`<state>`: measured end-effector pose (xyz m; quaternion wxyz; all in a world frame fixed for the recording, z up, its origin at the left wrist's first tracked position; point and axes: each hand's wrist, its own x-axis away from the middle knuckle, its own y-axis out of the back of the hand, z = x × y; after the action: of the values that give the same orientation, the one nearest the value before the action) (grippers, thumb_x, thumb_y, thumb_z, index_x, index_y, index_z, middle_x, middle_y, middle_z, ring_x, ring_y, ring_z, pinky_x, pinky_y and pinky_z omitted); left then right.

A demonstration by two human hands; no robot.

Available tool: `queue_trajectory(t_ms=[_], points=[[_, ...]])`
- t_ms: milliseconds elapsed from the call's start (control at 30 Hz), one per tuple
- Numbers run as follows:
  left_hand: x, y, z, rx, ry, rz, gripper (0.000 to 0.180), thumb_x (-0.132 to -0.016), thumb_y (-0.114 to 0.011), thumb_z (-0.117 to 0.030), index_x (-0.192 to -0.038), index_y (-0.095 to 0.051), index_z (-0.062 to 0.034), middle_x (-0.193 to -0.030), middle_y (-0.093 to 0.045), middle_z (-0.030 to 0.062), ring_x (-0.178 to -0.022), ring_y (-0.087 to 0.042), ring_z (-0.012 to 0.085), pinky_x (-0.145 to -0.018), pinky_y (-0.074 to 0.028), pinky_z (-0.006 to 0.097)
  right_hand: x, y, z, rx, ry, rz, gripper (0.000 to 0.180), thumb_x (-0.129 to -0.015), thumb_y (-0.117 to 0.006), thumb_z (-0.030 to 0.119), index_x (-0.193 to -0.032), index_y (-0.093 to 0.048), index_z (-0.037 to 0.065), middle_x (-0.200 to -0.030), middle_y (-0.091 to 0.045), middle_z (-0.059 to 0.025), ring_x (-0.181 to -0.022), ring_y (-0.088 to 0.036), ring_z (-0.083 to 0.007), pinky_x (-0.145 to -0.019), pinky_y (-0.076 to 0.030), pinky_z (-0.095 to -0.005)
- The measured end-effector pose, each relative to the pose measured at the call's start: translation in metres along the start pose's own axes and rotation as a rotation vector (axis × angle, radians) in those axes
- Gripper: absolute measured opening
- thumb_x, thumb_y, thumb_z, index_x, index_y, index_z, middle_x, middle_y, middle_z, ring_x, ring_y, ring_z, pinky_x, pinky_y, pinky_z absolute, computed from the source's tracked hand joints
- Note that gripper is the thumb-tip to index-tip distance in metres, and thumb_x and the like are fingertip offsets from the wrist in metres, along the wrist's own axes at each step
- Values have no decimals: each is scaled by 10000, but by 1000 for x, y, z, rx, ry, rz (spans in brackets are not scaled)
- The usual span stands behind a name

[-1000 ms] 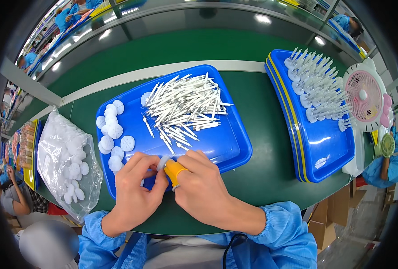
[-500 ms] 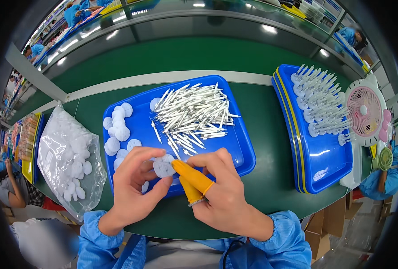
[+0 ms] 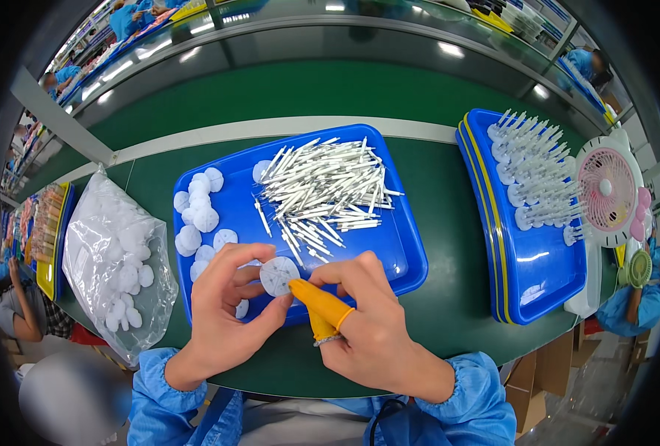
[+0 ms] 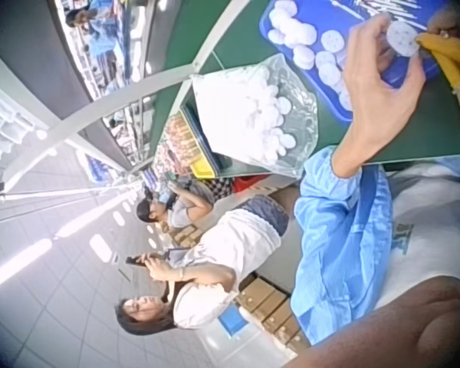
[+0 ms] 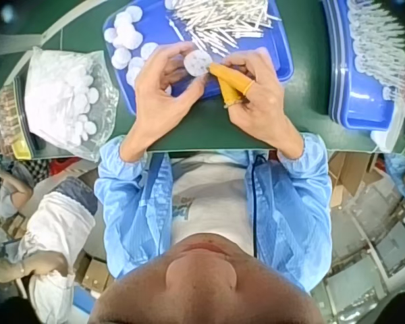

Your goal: The person repeatedly picks up a white circular foam piece and a thin white stick, inserts the stick into the foam, and places the assembled unit into a blue tray. This process is repeated continuously throughout the clip.

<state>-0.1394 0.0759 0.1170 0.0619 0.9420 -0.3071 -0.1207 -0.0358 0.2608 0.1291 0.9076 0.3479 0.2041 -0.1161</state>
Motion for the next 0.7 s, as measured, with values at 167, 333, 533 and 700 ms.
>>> queue_trajectory(t_ms=[167, 333, 533, 700], points=[[0, 1, -1, -32, -2, 19, 518, -843, -827, 36, -1326, -646, -14, -1249, -665, 132, -1111, -762, 261, -887, -664, 352, -3, -1, 4, -27, -1, 48, 524, -565, -699, -74, -1080, -797, -61, -1123, -656, -139, -918, -555, -303, -693, -490, -346], [0, 0, 0, 8, 15, 13, 518, -844, -827, 29, -1325, -641, -9, -1254, -667, 134, -1104, -763, 266, -875, -663, 354, 2, 1, 4, 1, 26, 18, 535, -557, -687, -76, -1080, -796, -58, -1148, -647, -134, -919, -548, -303, -682, -486, -351], [1, 0, -1, -18, 28, 11, 539, -838, -835, 15, -1337, -633, -15, -1260, -671, 125, -1105, -763, 267, -879, -652, 361, 0, -1, 1, 51, -9, -5, 580, -576, -648, -66, -1119, -816, 51, -1078, -664, -66, -836, -488, -230, -698, -416, -331], [1, 0, -3, -35, 1, 41, 551, -833, -833, 20, -1345, -634, -29, -1223, -689, 131, -1099, -768, 267, -902, -646, 366, -4, 2, 2, 38, 3, 24, 558, -570, -668, -78, -1110, -798, -21, -1138, -643, -99, -883, -503, -279, -693, -445, -354]])
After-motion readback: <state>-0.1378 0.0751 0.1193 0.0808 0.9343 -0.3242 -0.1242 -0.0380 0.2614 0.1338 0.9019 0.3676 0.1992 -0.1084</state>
